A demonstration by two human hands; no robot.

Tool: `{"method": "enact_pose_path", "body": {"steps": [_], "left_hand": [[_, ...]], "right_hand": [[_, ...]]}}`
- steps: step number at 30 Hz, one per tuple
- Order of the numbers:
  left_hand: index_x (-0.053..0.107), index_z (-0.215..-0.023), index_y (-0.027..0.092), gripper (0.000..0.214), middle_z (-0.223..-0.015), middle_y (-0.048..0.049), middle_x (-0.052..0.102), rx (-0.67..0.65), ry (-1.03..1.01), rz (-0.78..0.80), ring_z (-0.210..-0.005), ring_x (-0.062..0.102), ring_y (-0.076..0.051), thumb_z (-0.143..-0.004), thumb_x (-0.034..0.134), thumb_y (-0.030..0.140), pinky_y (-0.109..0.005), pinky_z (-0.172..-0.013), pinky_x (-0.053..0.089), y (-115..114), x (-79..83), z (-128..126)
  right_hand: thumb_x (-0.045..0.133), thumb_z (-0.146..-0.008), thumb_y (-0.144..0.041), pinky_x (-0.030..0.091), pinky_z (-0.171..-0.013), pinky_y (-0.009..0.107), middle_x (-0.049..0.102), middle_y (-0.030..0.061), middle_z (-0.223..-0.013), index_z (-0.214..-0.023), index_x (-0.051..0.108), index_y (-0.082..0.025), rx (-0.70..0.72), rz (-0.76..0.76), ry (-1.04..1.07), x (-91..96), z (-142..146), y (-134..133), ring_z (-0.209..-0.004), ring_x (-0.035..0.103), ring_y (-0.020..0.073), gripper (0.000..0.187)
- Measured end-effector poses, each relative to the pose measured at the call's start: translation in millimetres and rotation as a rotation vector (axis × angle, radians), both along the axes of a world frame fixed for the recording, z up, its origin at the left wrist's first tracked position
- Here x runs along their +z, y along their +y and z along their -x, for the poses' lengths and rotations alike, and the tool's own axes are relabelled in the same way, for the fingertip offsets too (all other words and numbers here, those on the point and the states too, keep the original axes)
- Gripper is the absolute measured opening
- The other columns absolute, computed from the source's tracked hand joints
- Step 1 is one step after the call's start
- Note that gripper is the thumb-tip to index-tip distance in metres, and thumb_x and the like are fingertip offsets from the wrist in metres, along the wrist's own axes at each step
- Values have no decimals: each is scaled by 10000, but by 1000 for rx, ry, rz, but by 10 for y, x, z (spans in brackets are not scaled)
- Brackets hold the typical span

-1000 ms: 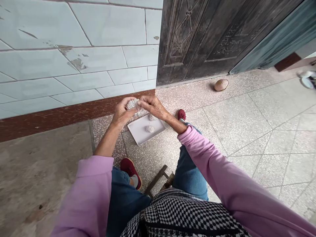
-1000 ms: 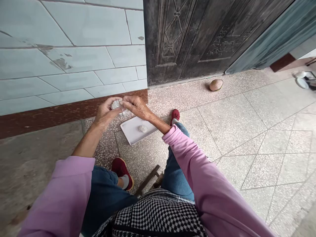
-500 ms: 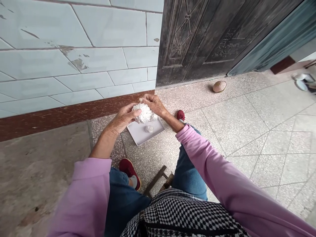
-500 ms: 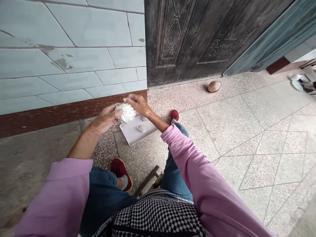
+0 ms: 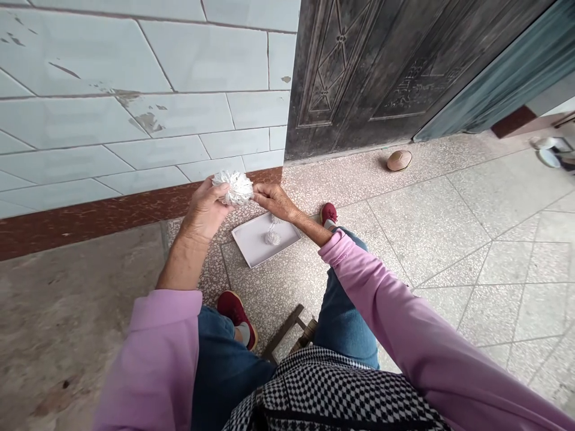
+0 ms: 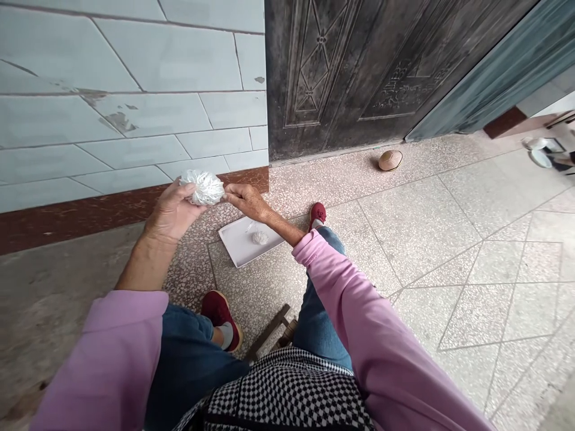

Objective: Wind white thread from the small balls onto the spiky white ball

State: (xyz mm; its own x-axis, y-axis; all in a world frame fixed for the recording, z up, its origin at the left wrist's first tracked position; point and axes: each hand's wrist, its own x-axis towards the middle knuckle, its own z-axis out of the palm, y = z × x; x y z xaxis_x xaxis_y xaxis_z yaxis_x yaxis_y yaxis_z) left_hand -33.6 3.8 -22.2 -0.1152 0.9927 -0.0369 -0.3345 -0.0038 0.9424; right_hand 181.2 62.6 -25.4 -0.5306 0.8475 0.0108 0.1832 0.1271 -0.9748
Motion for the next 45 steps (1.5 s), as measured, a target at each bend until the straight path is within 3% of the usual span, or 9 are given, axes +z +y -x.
{"method": "enact_pose_path", "body": {"steps": [4,9,17,22,26,29,33,37,45], "left_hand": [[764,-1193,315,710,-1258,-97,846,36,15,-16,-1365,811,-413,-702,1180,615,-548,-1039,757,61,-65,64],[778,-1218,341,759,-1255,-78,849,166,51,32,-1339,815,-402,-614,1189,547,-509,-1013,755,146,-164,112],[795,-1287,241,836,-1174,-103,816,181,449,4,-1177,811,-381,-552,1154,418,-473,-1030,692,159,-271,65],[909,-1235,219,690,-1142,-118,884,-52,489,68,-1120,816,-377,-679,1145,553,-480,-1023,712,26,-70,-3],[953,-1283,222,685,-1186,-125,919,-300,348,135,-1096,857,-338,-780,1131,651,-416,-964,742,-79,92,-83],[969,-1296,238,713,-1237,-132,932,-349,230,188,-1049,863,-303,-739,1168,636,-336,-841,721,-101,121,-130],[960,-1243,242,722,-1271,-159,934,-287,20,140,-1125,884,-359,-667,1186,614,-357,-822,744,-99,92,-149],[910,-1217,226,667,-1257,-164,921,-99,-143,46,-1313,870,-428,-710,1155,584,-473,-1033,793,-96,103,-154],[843,-1115,285,569,-1222,-117,918,116,-95,33,-1318,863,-397,-669,1139,480,-461,-1033,792,12,88,-140]], "right_hand": [[888,-1241,-392,374,-789,312,581,-49,-761,-870,720,-217,90,-71,-11,-137,15,49,-790,498,178,443],[783,-1290,-237,372,-799,314,574,-48,-780,-893,709,-208,153,-83,-53,-183,30,3,-784,501,174,405],[907,-1286,-441,397,-783,339,586,-41,-747,-872,763,-216,196,-34,-30,78,-67,-140,-774,500,174,493],[862,-1294,-365,414,-780,345,560,-31,-749,-821,709,-228,-5,-1,43,220,-185,-27,-786,479,166,516],[916,-1249,-394,409,-754,344,482,-29,-760,-750,509,-274,-84,-38,104,161,-215,65,-783,414,175,654],[897,-1249,-382,404,-751,345,448,-29,-783,-759,466,-284,-76,-78,140,83,-210,109,-792,393,181,660],[936,-1229,-478,387,-734,338,460,-37,-772,-783,501,-282,-78,-71,112,0,-171,159,-804,411,182,653],[892,-1234,-333,399,-779,338,522,-42,-762,-801,595,-258,-66,-95,39,-35,-105,149,-789,453,168,531],[802,-1267,-160,428,-857,352,612,-16,-797,-819,607,-253,112,-136,-141,-16,5,-66,-870,581,203,498]]}}
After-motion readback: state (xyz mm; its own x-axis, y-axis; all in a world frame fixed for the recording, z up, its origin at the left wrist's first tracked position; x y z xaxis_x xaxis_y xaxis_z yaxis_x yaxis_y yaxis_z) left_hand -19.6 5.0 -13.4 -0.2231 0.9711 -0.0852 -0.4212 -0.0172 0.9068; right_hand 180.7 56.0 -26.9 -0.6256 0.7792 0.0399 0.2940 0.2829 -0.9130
